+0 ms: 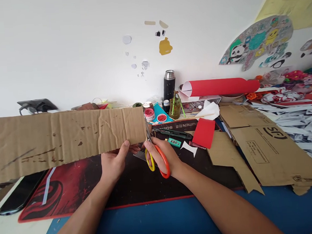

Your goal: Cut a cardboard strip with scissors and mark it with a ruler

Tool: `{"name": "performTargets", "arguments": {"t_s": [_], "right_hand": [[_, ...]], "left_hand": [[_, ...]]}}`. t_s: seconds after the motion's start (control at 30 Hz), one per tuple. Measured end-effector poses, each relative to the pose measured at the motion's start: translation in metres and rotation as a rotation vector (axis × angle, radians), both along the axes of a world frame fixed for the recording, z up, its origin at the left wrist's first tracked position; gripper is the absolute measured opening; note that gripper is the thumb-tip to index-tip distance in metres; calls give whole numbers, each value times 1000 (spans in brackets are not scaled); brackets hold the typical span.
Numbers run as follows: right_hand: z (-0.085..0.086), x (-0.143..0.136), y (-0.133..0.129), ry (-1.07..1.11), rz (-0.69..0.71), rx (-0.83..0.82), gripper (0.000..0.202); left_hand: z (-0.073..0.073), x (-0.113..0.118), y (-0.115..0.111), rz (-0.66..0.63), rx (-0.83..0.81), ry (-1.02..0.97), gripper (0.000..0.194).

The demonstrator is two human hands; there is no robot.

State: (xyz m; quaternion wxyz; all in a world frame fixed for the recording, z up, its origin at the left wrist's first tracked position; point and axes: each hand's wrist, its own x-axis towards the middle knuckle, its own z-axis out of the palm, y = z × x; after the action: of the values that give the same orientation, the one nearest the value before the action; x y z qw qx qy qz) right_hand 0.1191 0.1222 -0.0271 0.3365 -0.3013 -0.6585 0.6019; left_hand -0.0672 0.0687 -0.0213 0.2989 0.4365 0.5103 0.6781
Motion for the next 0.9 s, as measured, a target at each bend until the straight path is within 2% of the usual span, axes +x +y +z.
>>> {"name": "performTargets", "arguments": {"t_s": [0.9], "right_hand": [[5,0,0,-14,-65,-17,57]], "left_hand": [[1,3,1,-20,-35,95,43]]}}
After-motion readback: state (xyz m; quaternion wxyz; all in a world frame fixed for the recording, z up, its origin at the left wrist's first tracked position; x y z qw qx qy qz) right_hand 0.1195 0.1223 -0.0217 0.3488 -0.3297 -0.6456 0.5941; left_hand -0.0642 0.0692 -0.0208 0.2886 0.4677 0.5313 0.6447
